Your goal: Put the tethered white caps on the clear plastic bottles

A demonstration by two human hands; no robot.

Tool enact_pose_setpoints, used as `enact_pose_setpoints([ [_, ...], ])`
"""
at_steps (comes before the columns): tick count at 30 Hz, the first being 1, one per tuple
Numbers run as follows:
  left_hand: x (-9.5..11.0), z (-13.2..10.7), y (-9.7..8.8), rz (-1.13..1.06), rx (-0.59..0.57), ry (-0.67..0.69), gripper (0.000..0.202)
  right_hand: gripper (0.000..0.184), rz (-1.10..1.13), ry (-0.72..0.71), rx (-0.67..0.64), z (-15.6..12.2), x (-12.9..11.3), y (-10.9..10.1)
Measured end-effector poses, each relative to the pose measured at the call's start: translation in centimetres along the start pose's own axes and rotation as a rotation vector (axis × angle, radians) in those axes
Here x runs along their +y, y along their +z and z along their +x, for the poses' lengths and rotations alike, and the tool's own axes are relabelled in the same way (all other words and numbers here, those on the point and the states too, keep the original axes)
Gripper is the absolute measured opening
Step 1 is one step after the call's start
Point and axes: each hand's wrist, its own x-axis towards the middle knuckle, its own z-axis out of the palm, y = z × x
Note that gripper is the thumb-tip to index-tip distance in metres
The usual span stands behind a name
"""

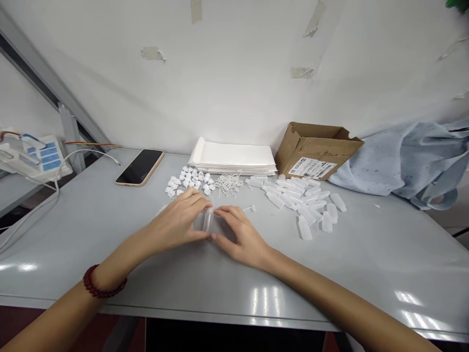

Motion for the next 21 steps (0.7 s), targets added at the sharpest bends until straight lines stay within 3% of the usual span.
enact_pose_setpoints([
  [5, -0.3, -0.1, -0.3, -0.021, -0.063, -0.016, 0.035, 0.039, -0.048, 0.024, -0.004, 0.4, -0.1, 0.4],
  [21, -1.4, -0.9, 0.0, 0.000, -0.043, 0.000, 0.045, 0.041, -0.205, -0.014, -0.106, 0.6, -0.4, 0.8],
])
